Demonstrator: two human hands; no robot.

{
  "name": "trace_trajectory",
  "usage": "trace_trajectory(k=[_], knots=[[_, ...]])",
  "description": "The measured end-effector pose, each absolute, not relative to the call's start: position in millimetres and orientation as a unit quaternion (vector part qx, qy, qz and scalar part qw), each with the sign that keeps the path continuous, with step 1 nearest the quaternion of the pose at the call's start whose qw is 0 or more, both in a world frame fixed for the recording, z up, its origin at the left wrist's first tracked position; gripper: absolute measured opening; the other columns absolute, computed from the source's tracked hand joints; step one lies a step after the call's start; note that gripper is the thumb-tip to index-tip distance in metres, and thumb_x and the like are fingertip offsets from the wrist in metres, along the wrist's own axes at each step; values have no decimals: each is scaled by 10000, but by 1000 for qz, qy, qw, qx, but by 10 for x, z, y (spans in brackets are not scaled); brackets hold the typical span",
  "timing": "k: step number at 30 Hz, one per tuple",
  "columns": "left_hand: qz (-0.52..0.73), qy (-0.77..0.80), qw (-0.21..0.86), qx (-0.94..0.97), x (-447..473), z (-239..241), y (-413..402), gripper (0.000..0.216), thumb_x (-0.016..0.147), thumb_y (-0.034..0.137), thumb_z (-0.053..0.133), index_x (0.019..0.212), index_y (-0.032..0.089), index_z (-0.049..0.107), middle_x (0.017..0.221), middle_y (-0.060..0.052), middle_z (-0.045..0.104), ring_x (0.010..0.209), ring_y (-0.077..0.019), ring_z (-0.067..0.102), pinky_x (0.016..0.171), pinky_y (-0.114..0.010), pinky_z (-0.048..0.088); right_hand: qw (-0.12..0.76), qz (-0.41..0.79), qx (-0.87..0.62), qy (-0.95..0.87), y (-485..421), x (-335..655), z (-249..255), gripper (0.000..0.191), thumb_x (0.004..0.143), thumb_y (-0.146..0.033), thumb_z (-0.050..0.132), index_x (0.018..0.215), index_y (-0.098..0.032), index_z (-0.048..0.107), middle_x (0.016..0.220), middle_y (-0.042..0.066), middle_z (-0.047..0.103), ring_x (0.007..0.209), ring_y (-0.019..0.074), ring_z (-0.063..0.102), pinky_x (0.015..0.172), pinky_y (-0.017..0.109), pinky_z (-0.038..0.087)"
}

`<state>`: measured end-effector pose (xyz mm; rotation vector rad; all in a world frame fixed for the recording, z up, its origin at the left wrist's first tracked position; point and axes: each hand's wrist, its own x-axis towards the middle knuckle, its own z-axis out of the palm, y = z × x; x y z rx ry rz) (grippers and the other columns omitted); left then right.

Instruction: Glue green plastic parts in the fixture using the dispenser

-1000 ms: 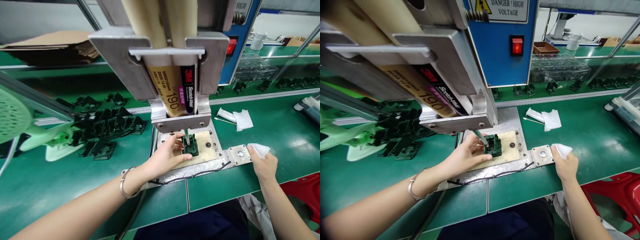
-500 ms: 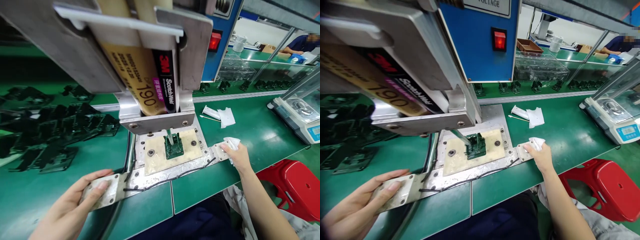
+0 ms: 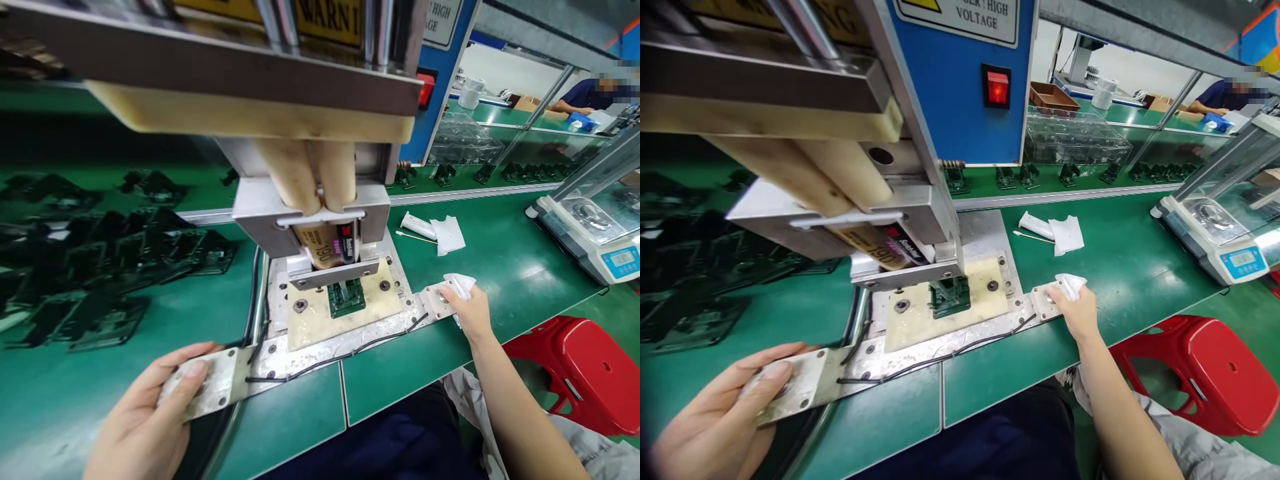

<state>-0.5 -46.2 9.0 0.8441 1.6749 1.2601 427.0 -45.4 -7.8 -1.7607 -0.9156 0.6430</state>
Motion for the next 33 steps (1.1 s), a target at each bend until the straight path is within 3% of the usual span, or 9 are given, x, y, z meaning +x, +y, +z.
trace_trajectory(k=[3,13,33], knots=[[513,666,472,265,68,184,-472,692,368,593,970,893,210,731,867,-24,729,645,-112,593,521,-108,499,502,264,-732,-376,-463,4304,-101,581,607,-608,828,976,-161,785,917,115,788,881,328,740,784,427,600],[522,651,470,287,90,176,-508,617,498,577,936,914,186,705,881,-29,704,656,-116,588,547,-143,494,483,260,-767,-332,-495,4327,-108,649,513,-651,839,951,-175,796,965,128,785,954,377,717,844,505,557],[510,652,475,299,64,160,-526,572,568,569,905,949,195,701,887,-38,704,647,-134,577,532,-167,486,493,264,-754,-345,-495,4368,-171,614,567,-606,862,997,-173,793,1013,129,781,978,366,718,850,486,575]])
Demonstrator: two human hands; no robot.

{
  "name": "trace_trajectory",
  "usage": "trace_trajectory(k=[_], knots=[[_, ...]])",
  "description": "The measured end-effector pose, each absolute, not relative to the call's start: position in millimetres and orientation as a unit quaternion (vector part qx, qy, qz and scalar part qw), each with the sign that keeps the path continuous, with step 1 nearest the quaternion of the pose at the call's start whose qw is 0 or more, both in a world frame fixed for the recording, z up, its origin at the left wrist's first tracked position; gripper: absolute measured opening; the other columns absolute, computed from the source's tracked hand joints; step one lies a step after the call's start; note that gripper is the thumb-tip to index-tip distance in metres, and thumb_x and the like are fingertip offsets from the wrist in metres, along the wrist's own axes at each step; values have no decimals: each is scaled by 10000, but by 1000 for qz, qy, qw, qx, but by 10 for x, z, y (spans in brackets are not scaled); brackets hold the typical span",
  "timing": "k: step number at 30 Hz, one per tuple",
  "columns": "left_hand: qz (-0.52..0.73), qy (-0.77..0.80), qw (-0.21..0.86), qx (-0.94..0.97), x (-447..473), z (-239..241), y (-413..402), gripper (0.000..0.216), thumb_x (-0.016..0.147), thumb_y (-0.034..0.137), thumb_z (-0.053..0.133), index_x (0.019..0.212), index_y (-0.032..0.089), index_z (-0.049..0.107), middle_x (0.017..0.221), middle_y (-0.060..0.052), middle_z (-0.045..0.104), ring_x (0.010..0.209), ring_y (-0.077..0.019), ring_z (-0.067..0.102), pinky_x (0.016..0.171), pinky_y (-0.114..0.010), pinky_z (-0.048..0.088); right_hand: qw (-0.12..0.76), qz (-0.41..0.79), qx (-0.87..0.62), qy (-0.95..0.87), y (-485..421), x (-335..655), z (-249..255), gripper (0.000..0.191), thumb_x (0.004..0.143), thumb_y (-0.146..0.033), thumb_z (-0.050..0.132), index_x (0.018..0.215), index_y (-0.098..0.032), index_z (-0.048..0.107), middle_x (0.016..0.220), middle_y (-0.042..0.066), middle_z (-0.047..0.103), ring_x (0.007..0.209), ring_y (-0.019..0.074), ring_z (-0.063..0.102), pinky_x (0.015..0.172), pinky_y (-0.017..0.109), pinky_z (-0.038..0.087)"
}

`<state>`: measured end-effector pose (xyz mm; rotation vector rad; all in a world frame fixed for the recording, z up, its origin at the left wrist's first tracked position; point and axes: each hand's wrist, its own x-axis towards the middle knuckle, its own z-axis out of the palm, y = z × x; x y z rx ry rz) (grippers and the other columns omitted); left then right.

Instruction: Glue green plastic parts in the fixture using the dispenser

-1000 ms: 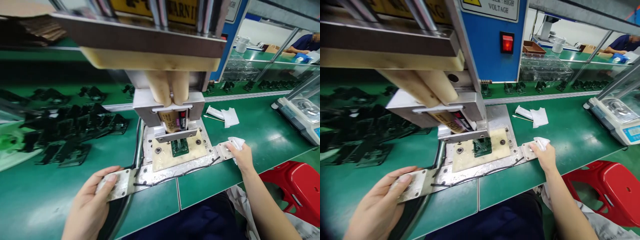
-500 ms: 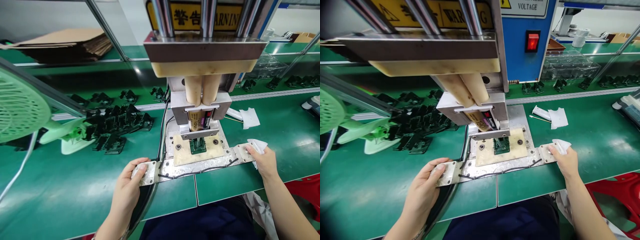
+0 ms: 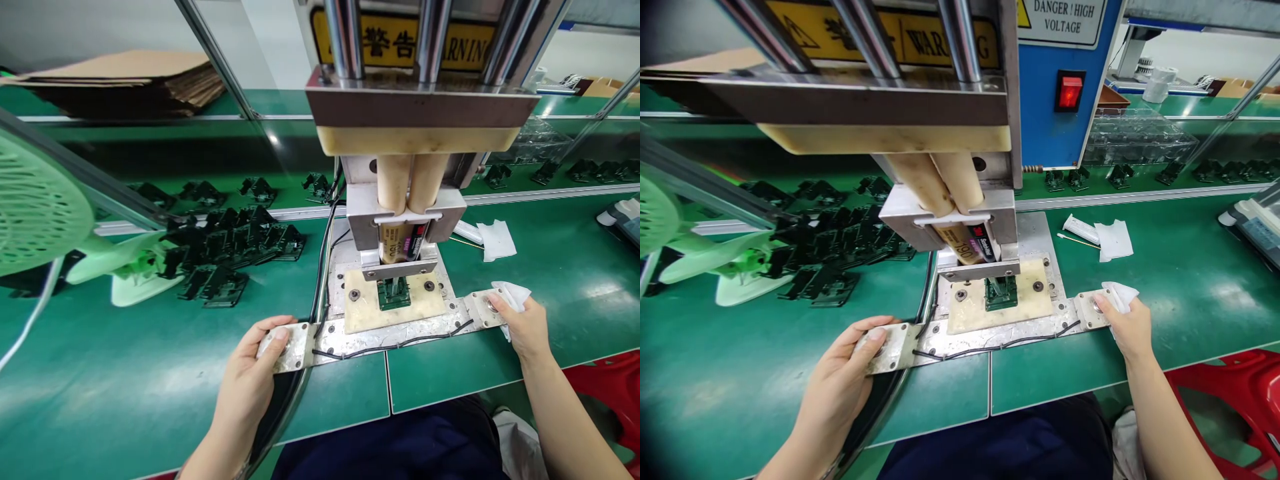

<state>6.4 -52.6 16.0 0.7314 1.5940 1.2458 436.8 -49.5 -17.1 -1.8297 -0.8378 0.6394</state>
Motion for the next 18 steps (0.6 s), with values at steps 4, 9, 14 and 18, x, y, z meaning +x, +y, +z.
trace_trajectory(k=[4,9,14,18], knots=[[513,653,469,302,86,190,-521,550,566,561,903,919,190,704,862,-42,699,637,-141,575,519,-176,483,491,260,-755,-349,-497,4377,-195,621,575,-612,858,1009,-174,792,997,127,783,940,352,725,814,473,584],[521,652,463,299,103,214,-501,520,554,543,913,886,197,712,857,-37,705,619,-135,579,510,-175,486,490,254,-754,-356,-502,4354,-161,605,578,-613,855,987,-171,794,976,122,784,932,348,728,792,461,593],[531,651,458,292,108,221,-500,531,523,522,936,880,192,721,870,-39,712,654,-141,604,530,-177,505,501,238,-746,-370,-502,4325,-122,558,595,-586,856,946,-157,794,934,120,784,882,328,734,741,426,602],[537,646,458,291,133,233,-511,556,517,521,949,893,183,719,874,-29,713,666,-115,595,546,-146,496,496,245,-745,-371,-503,4329,-120,577,611,-584,850,991,-155,787,955,121,782,909,329,730,776,436,597]])
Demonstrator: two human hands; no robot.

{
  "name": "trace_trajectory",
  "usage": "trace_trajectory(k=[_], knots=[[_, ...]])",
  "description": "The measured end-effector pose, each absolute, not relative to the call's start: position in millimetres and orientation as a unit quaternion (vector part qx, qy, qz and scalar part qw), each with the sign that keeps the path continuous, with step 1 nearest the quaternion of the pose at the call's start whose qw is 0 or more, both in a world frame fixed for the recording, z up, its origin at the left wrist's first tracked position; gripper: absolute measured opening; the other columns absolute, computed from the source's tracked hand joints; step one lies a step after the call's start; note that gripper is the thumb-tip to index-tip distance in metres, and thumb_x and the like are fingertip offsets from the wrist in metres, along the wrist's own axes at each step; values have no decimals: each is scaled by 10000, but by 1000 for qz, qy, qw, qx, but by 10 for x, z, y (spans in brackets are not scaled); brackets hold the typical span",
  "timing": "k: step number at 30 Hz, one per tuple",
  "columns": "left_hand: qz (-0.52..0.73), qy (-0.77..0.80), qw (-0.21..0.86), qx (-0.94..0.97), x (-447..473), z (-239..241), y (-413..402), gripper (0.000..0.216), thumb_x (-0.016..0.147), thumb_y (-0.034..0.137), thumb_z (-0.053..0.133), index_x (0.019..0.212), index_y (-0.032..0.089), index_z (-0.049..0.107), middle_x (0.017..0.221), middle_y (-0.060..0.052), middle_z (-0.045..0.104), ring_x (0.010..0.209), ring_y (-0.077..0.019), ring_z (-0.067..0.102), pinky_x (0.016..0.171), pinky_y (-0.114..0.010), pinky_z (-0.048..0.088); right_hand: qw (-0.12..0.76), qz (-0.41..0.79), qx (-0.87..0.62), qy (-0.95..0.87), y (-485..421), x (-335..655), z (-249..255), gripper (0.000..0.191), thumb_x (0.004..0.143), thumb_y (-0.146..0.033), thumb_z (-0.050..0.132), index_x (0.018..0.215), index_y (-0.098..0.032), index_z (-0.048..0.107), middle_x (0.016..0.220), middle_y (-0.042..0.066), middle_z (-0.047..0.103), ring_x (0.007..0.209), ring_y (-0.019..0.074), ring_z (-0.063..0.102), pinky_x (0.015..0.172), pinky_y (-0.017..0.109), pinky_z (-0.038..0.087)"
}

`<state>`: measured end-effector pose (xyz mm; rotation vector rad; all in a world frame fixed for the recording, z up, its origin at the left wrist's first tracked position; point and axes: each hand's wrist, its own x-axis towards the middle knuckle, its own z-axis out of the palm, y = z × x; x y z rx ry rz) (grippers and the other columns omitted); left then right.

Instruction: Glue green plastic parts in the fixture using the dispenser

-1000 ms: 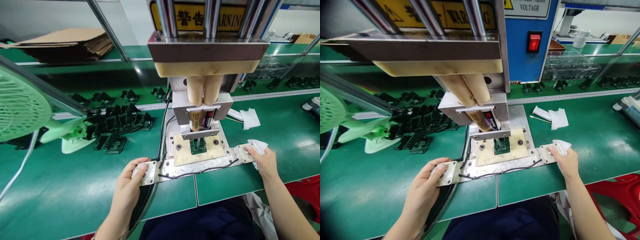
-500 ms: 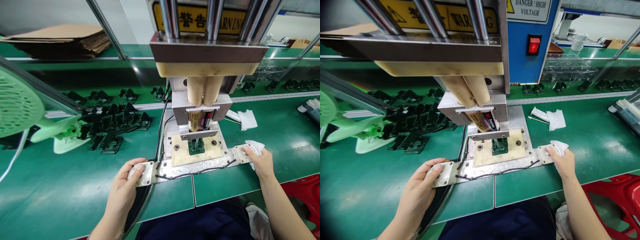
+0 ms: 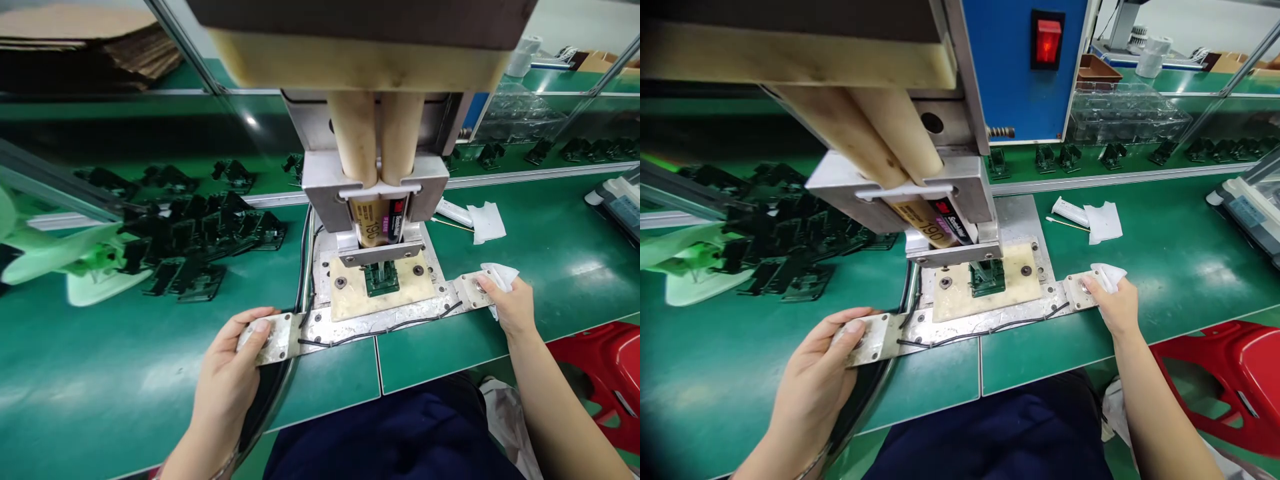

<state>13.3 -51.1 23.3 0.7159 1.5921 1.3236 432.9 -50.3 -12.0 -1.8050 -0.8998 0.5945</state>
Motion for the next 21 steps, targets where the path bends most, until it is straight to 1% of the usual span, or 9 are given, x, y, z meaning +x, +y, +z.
trace_trajectory(k=[4,9,16,21], knots=[[539,645,459,288,162,242,-506,594,486,532,960,889,176,711,868,-30,714,677,-117,600,555,-145,505,497,249,-747,-365,-499,4331,-90,602,594,-597,854,1001,-158,787,980,123,780,949,341,722,823,454,584],[541,644,456,289,175,253,-504,562,501,512,954,879,173,712,864,-31,709,653,-113,592,532,-147,494,505,241,-746,-362,-496,4341,-89,591,580,-590,861,976,-159,786,968,121,782,946,345,725,827,458,586],[536,639,461,303,139,229,-526,523,563,499,927,906,174,705,872,-42,710,667,-129,598,544,-171,487,506,246,-745,-358,-502,4375,-142,569,587,-567,872,978,-163,787,941,107,785,926,341,730,787,444,600],[531,639,462,311,112,198,-544,473,626,469,897,941,176,701,921,-45,711,671,-131,599,551,-179,488,510,233,-742,-367,-499,4366,-124,554,591,-570,865,953,-158,789,918,104,784,893,332,733,754,432,606]])
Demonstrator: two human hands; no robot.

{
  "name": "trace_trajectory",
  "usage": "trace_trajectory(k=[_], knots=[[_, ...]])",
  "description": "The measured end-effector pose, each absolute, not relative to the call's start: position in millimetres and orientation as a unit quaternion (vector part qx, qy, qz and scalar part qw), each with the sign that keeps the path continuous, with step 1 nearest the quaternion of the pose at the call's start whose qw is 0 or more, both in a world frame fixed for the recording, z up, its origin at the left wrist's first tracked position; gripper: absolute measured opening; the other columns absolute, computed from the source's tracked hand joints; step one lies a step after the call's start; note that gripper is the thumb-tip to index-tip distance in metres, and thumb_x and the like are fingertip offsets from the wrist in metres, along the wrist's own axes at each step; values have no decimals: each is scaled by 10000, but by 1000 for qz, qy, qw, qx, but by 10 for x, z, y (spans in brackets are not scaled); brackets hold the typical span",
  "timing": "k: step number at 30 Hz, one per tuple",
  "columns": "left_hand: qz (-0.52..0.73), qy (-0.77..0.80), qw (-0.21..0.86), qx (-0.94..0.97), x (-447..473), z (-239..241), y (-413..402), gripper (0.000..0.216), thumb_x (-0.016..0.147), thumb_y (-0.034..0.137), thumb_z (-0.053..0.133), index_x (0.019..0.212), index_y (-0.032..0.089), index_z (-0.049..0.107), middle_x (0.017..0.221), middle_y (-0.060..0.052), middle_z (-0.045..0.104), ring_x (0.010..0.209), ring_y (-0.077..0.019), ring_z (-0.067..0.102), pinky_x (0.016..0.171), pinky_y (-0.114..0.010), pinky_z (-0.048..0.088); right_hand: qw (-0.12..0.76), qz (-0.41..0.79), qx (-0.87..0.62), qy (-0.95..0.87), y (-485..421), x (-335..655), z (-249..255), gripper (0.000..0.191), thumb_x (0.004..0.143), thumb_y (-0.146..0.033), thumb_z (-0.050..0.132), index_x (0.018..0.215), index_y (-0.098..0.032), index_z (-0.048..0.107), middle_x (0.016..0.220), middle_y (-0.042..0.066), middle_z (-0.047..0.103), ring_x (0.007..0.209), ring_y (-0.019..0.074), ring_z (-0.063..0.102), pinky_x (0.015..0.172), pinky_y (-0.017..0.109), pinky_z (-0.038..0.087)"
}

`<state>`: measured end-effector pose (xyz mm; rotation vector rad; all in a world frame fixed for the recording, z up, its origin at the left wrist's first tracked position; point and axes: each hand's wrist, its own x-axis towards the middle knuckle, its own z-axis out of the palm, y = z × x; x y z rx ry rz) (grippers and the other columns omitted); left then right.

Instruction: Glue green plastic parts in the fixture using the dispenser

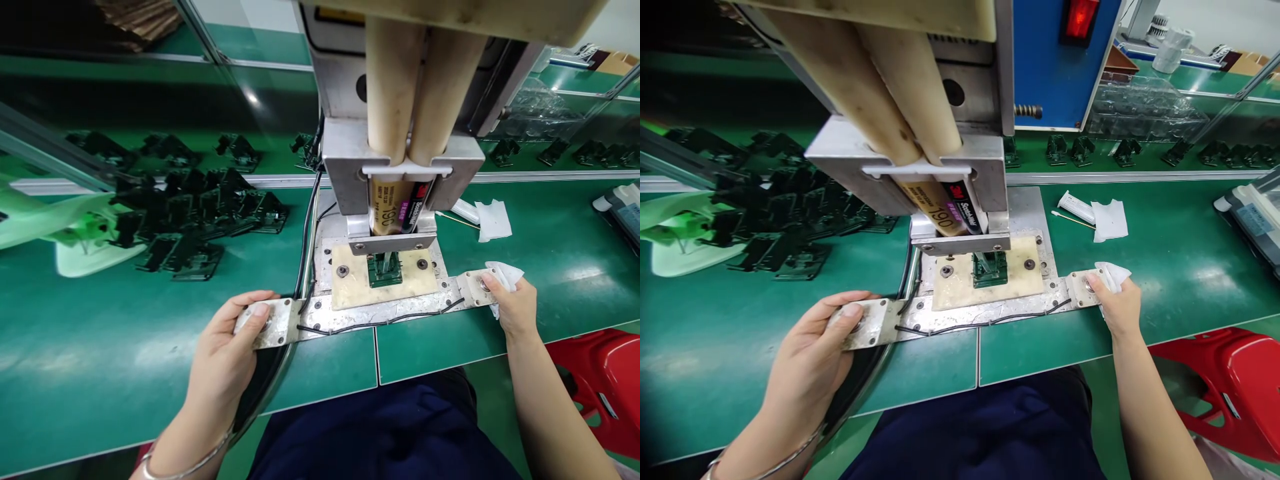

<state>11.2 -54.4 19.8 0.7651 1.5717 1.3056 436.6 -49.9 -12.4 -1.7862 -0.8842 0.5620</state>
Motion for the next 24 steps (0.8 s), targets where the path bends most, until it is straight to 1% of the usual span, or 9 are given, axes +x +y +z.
trace_trajectory(k=[3,7,10,12,15,19,24], knots=[[531,639,459,313,114,199,-544,468,627,466,898,933,172,702,911,-44,709,677,-131,596,556,-175,487,510,232,-744,-365,-503,4363,-118,559,584,-571,867,955,-161,788,915,103,783,893,332,730,751,430,602],[535,641,456,308,135,223,-528,513,580,494,924,912,170,705,886,-38,707,680,-123,593,560,-161,489,509,237,-743,-363,-507,4352,-99,562,579,-583,862,947,-164,786,936,110,782,929,343,725,789,445,593],[537,645,451,304,153,244,-523,524,564,499,931,904,170,706,873,-38,707,676,-122,593,560,-160,488,505,227,-746,-369,-502,4331,-67,537,589,-567,855,934,-162,784,911,106,781,896,334,729,752,431,600],[539,646,446,304,163,255,-525,504,575,476,926,908,170,703,885,-45,713,688,-134,608,572,-177,502,504,218,-747,-376,-498,4313,-45,525,596,-559,851,938,-165,785,897,96,780,873,322,731,733,416,602],[539,650,439,306,178,271,-527,464,595,428,915,915,169,701,884,-45,717,692,-141,617,578,-189,511,507,207,-745,-381,-495,4291,-24,534,597,-575,843,933,-163,785,898,90,781,871,316,732,746,414,600],[540,655,429,309,190,291,-526,456,595,409,918,912,165,698,859,-37,723,699,-138,616,588,-186,504,513,224,-735,-383,-493,4285,-22,553,606,-581,845,962,-162,784,905,90,778,875,307,726,755,410,597],[538,659,422,314,194,280,-525,526,557,472,938,913,171,694,836,-34,718,694,-145,615,587,-197,508,510,235,-736,-378,-496,4293,-30,569,596,-586,857,968,-163,777,889,89,770,843,298,721,724,406,597]])
